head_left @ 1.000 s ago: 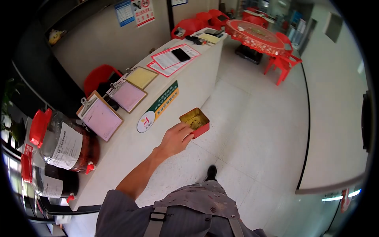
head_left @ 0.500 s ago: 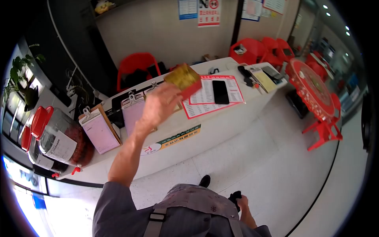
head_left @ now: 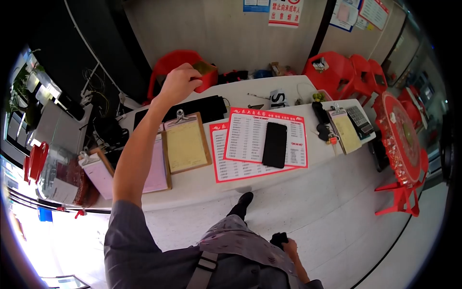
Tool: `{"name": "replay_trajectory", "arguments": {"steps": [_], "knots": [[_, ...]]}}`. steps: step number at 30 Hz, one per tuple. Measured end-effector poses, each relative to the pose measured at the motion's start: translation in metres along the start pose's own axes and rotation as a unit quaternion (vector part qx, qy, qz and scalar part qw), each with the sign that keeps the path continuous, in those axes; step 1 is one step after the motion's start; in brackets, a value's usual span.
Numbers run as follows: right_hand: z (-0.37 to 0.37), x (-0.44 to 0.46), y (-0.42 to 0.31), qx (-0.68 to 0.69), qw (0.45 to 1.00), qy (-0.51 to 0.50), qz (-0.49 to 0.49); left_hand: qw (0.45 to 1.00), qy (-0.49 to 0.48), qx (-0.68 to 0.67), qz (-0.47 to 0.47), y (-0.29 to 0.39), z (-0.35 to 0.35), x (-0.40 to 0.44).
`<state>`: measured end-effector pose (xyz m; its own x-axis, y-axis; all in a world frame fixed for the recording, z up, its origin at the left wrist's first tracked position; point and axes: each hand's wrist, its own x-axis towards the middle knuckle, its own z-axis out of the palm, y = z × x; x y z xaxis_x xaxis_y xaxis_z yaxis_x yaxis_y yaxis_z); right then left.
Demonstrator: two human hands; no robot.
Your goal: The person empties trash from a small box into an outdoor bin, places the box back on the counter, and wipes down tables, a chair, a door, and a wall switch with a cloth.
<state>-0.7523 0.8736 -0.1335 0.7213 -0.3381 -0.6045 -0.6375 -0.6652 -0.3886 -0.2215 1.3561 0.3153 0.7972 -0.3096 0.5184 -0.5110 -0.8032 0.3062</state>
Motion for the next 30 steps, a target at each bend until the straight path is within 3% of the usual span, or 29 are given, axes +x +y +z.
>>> {"name": "replay_trajectory", "arguments": {"steps": [2, 4, 7, 11, 13, 16, 20, 22, 25, 30], "knots": [[-0.003, -0.009, 0.000, -0.014, 0.999, -0.030, 0.038, 0.996, -0.085, 0.000, -0.013, -0.012, 0.032, 0.029], [-0.005, -0.011, 0.019, 0.007, 0.996, -0.049, 0.068, 0.995, -0.103, -0.011, -0.004, -0.032, 0.077, 0.060], [0.022, 0.005, 0.082, -0.015, 0.992, -0.058, 0.107, 0.964, -0.188, -0.142, -0.126, -0.048, 0.140, 0.099], [-0.053, -0.024, 0.000, 0.040, 0.985, -0.021, 0.164, 0.966, -0.229, -0.101, -0.065, -0.083, 0.248, 0.123], [-0.070, -0.028, -0.023, 0.136, 0.971, 0.054, 0.191, 0.962, -0.257, -0.048, -0.077, -0.088, 0.290, 0.124], [-0.090, -0.026, -0.049, 0.163, 0.966, 0.070, 0.188, 0.947, -0.306, -0.004, -0.093, -0.094, 0.333, 0.116], [-0.092, -0.010, -0.038, 0.115, 0.975, 0.066, 0.179, 0.946, -0.305, 0.016, -0.105, -0.103, 0.370, 0.108], [-0.095, 0.000, -0.035, 0.095, 0.977, 0.066, 0.177, 0.930, -0.351, 0.020, -0.110, -0.104, 0.379, 0.100], [-0.109, -0.002, -0.041, 0.099, 0.978, 0.053, 0.178, 0.951, -0.303, 0.030, -0.058, -0.113, 0.390, 0.087], [-0.125, 0.030, -0.026, 0.044, 0.990, 0.043, 0.129, 0.962, -0.268, 0.045, 0.008, -0.082, 0.336, 0.103]]}}
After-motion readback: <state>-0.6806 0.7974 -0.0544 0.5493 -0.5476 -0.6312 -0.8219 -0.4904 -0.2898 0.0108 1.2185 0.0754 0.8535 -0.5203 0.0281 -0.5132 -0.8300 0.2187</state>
